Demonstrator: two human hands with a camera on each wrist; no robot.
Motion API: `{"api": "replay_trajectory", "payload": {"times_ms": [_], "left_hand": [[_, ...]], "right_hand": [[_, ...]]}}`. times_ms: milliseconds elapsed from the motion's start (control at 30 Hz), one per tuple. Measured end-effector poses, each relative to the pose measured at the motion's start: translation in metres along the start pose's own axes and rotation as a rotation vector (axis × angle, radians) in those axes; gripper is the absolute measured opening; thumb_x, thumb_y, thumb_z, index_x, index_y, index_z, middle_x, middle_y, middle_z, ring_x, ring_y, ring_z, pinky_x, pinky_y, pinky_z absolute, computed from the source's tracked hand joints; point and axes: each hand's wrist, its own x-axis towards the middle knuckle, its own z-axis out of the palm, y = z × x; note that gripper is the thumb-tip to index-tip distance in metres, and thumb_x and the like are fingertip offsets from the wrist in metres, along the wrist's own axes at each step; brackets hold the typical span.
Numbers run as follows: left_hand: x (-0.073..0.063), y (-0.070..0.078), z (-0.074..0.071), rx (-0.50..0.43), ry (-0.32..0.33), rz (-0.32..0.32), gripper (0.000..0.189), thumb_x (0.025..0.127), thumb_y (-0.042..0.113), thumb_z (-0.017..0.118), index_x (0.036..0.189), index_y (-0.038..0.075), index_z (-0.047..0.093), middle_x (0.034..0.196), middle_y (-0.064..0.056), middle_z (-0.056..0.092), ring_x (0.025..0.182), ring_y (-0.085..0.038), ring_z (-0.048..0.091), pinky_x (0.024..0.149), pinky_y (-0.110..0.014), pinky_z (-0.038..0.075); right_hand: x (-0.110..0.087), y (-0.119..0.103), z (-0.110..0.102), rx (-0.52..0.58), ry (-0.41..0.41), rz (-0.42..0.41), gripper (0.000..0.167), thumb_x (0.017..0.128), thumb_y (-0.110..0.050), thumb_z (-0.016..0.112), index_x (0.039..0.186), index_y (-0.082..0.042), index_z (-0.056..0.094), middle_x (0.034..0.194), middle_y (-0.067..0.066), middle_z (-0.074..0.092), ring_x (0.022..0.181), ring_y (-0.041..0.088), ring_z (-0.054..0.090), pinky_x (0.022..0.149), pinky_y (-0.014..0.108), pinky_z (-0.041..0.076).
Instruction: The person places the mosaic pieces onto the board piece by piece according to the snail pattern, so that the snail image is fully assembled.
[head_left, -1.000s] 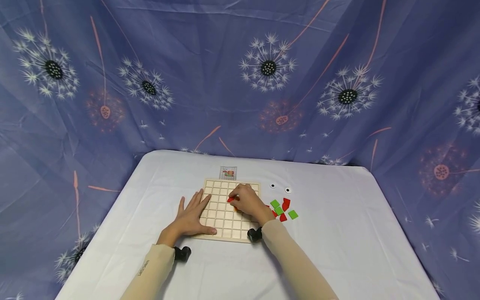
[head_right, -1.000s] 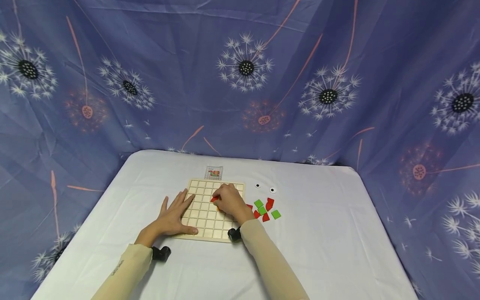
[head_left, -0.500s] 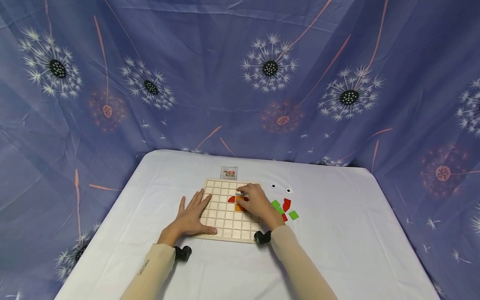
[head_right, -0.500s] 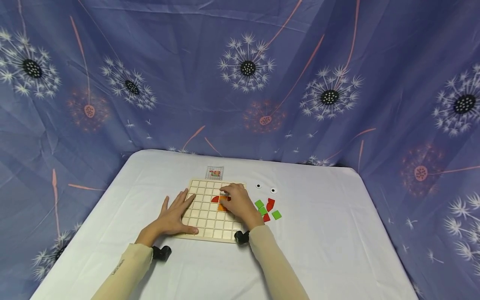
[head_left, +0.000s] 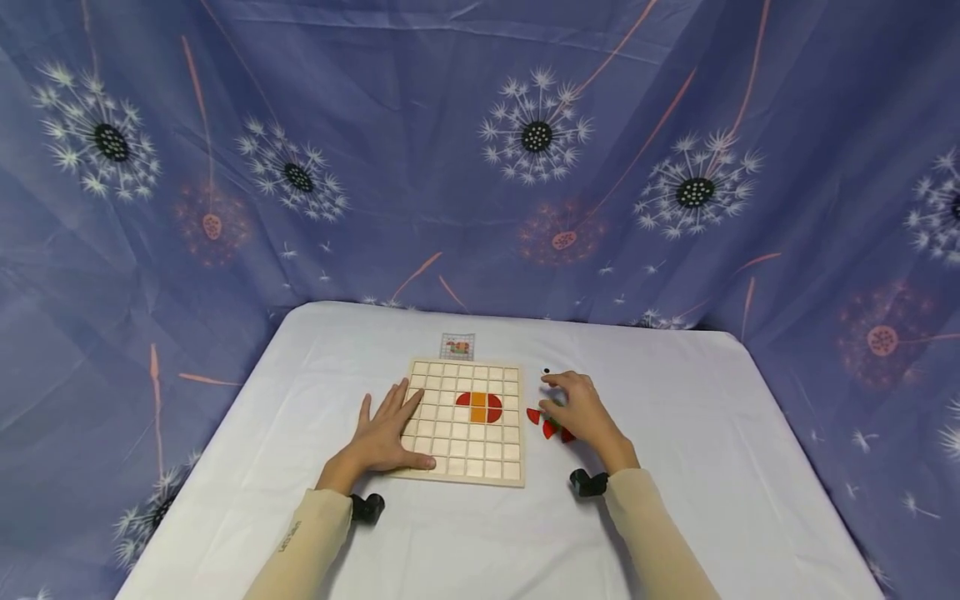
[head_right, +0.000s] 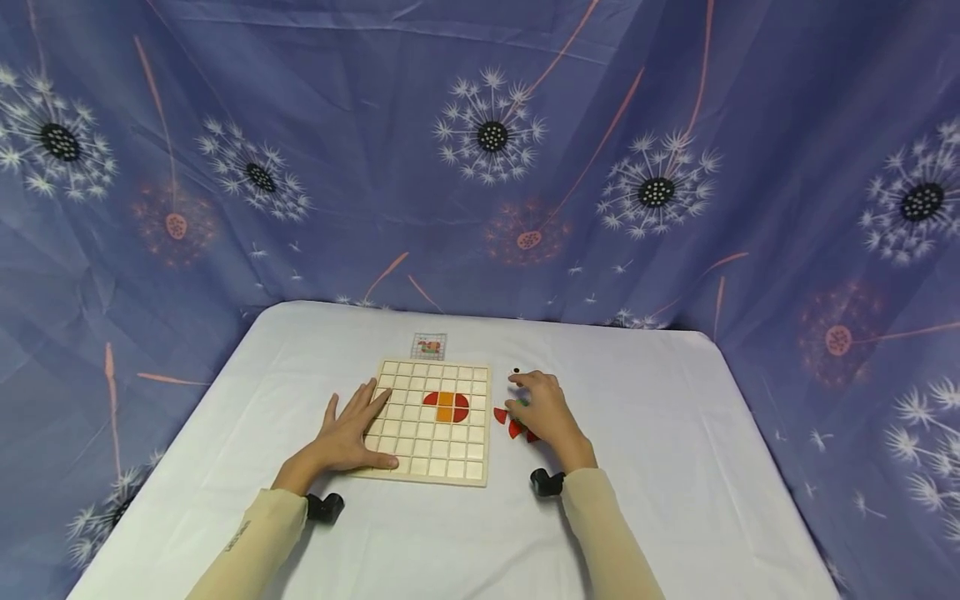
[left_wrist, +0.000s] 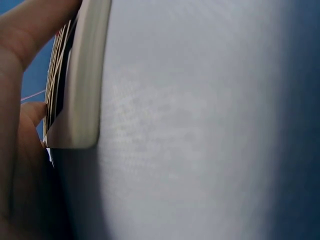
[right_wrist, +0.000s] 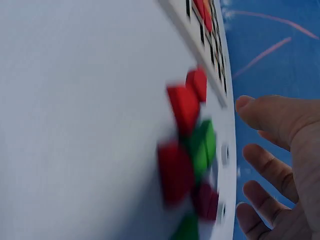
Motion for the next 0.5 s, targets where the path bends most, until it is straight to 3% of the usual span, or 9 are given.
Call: {"api": "replay_trajectory", "payload": {"times_ms": [500], "left_hand": [[0.001, 0.000, 0.000, -0.008, 0.021, 0.020, 0.131, 0.065, 0.073, 0.083, 0.165, 0.013, 0.023, 0.173, -0.021, 0.005, 0.159, -0.043, 0.007, 0.121, -0.071, -0.010]], "right_hand": [[-0.023, 0.048, -0.036, -0.027, -0.030, 0.049, 0.045, 0.094, -0.017, 0.074, 0.136, -0.003, 0.066, 0.136, 0.022, 0.062, 0.132, 0.048, 0.051, 0.113, 0.066, 0.039]]}}
